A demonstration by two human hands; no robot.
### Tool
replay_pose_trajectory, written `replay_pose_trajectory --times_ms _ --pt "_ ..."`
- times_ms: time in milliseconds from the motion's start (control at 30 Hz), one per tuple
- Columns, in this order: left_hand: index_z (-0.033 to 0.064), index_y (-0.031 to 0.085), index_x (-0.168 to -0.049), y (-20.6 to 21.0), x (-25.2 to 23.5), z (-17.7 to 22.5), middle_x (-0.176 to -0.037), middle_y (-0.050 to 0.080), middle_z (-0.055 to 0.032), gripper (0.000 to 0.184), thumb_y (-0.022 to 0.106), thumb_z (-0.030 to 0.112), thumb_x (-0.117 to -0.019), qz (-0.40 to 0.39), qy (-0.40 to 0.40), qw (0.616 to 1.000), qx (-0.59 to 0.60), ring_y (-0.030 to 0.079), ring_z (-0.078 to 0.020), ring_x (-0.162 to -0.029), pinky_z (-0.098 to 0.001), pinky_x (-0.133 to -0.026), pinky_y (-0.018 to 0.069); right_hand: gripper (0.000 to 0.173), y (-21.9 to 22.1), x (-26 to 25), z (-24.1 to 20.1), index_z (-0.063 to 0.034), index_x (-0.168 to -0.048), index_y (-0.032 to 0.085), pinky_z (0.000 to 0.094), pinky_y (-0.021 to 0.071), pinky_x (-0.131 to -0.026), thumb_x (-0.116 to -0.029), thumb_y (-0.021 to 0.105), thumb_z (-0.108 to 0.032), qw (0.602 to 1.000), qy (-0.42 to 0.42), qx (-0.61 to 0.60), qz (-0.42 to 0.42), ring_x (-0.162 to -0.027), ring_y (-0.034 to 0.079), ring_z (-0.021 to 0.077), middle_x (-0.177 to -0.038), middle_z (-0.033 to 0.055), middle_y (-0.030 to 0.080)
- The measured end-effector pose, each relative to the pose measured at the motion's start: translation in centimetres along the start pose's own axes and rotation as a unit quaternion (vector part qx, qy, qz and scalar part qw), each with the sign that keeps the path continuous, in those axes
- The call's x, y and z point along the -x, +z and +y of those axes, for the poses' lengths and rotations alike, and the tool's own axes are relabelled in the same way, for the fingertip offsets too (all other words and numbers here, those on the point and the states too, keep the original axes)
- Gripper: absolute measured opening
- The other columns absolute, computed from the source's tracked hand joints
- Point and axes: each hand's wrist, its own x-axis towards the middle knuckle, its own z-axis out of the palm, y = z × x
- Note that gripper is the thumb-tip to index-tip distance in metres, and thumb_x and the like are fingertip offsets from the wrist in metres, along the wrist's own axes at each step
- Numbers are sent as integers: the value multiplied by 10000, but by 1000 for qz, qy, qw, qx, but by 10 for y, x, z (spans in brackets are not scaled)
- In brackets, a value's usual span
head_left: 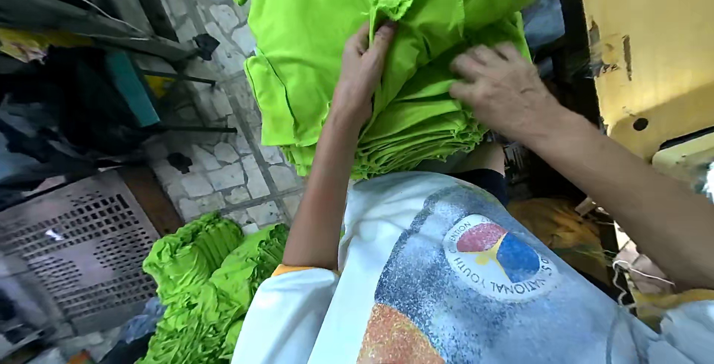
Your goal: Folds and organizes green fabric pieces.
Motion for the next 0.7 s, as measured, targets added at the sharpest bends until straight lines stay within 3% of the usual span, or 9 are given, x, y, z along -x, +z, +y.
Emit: replay_pose_trajectory --times_ms 100,167,233,300,367,433,500,600,700 --pt "-31 484 -1419 12 16 -5 -1263 655 -107 618 665 356 -973 -103 103 984 -104 638 -93 -1152 -314 -1020 536 242 -32 -18 4 42 -964 706 642 521 -756 -896 490 129 992 21 -115 40 -986 660 475 -1113 265 663" --pt "-41 519 -1383 27 18 -8 -1245 669 -143 745 779 434 -871 -106 147 963 -199 641 -173 -1176 -386 -1050 513 236 -38 -34 5 45 -953 702 602 518 -739 -915 476 100 990 35 -117 64 -969 658 446 -1085 252 655" --pt "-60 609 -1271 33 10 -10 -1111 716 -192 498 735 276 -925 -49 135 957 -252 700 -270 -1060 -476 -959 540 232 -32 -47 2 44 -1014 701 612 516 -756 -957 477 72 992 63 -61 90 -1008 661 463 -1127 259 654" --pt "-17 667 -1185 24 -2 -7 -1025 717 -144 273 599 175 -1004 -7 48 976 -213 690 -199 -961 -419 -887 544 249 -21 -47 -12 -10 -1129 688 563 519 -870 -1001 477 29 986 43 -5 161 -1114 646 432 -1225 239 663" --pt "14 666 -1144 9 -10 -5 -957 677 -52 255 490 177 -1057 8 -32 992 -119 648 -86 -862 -326 -808 554 281 -6 -28 -31 -49 -1214 695 528 504 -972 -1016 506 15 980 -44 15 194 -1189 638 398 -1264 220 681" --pt "41 641 -1151 -2 -12 0 -950 664 -19 292 446 250 -1096 23 -92 994 -49 648 -64 -852 -304 -799 562 244 13 -4 -33 -45 -1108 702 568 463 -1043 -965 546 76 991 -96 24 87 -1274 594 403 -1306 212 657" --pt "79 641 -1129 -4 -11 2 -929 675 -1 306 434 303 -1102 38 -111 993 -26 669 -68 -850 -309 -786 576 187 23 8 -19 -8 -993 683 625 460 -1015 -908 589 130 998 -59 33 -2 -1287 565 454 -1283 247 638" --pt "30 581 -1310 3 2 -6 -1129 682 -38 350 506 281 -1078 -39 -17 999 -20 659 -69 -1020 -309 -925 556 160 -1 2 -6 35 -927 695 649 463 -950 -920 558 118 1000 -9 -15 13 -1180 601 482 -1164 258 670" --pt "-16 468 -1436 21 16 -10 -1273 658 -105 755 724 458 -906 -134 87 976 -147 638 -120 -1173 -350 -1041 529 262 -19 -22 5 44 -970 735 617 497 -871 -930 481 93 988 49 -118 89 -1065 636 466 -1132 274 661"
